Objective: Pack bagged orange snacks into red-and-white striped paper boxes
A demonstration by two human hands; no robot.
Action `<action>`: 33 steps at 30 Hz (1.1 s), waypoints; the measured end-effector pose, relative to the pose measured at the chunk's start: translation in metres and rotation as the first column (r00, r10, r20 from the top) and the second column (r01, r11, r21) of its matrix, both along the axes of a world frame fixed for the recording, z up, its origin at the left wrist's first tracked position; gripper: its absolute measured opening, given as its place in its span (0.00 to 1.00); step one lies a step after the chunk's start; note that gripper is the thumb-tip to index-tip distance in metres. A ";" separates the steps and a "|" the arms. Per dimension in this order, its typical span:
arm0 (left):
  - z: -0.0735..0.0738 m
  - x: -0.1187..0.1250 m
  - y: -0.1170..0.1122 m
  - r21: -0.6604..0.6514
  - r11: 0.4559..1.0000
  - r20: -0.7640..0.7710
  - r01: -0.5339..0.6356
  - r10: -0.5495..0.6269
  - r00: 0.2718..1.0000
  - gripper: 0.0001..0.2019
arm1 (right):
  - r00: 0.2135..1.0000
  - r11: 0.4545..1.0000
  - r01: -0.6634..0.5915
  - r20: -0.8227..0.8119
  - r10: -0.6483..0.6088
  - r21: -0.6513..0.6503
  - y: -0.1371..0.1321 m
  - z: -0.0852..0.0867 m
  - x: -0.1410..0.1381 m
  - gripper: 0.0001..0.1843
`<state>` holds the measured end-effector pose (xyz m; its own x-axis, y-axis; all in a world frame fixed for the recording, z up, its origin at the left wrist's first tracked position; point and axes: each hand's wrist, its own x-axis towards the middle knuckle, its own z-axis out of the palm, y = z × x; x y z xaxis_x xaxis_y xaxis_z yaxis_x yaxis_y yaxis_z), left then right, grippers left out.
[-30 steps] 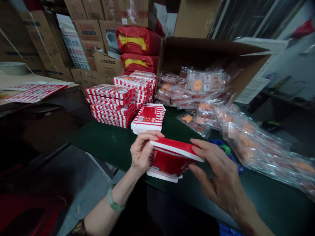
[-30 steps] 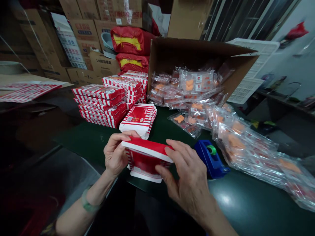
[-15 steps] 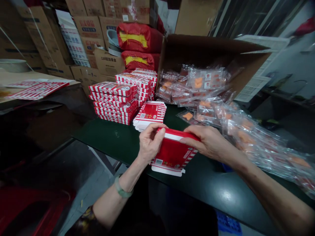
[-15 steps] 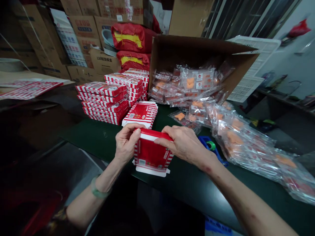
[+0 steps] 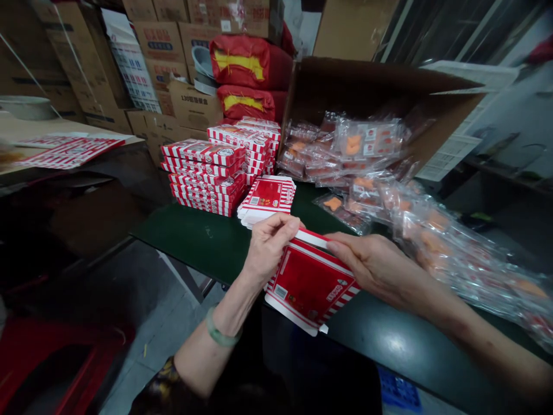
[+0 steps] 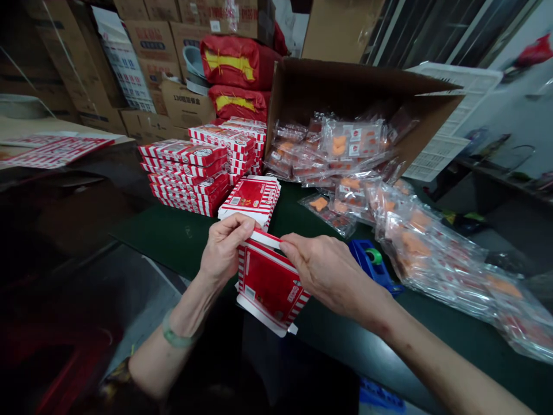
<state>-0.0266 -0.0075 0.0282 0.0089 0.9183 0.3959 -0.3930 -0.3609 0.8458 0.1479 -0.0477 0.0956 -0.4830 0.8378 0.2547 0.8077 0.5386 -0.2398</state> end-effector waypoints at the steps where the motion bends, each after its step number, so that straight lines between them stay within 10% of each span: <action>1: 0.002 0.001 -0.001 -0.019 1.000 0.007 -0.013 0.013 1.000 0.12 | 1.000 1.000 0.019 0.016 -0.019 0.008 -0.002 -0.001 -0.001 0.20; 17: -0.021 0.005 -0.001 0.361 0.930 -0.050 -0.069 0.094 0.994 0.12 | 0.969 0.940 -0.007 0.233 -0.078 0.341 -0.004 -0.023 0.006 0.28; 21: -0.021 0.005 -0.001 0.385 0.906 -0.071 -0.174 0.217 0.974 0.11 | 0.996 0.919 0.044 -0.083 -0.012 0.392 -0.008 -0.036 0.013 0.31; 25: -0.023 0.002 -0.004 0.405 0.846 -0.040 -0.347 0.395 0.918 0.11 | 0.797 0.886 0.259 -0.604 0.030 0.385 -0.015 -0.065 0.023 0.25; 33: -0.024 0.006 -0.002 0.501 0.816 -0.078 -0.287 0.373 0.925 0.12 | 0.686 0.854 0.309 -0.720 0.104 0.418 -0.005 -0.075 0.010 0.11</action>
<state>-0.0202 -0.0091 0.0039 -0.1559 0.5783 0.8008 -0.0481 -0.8142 0.5786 0.1580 -0.0528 0.0207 0.0948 0.5357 0.8391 0.5627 0.6665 -0.4891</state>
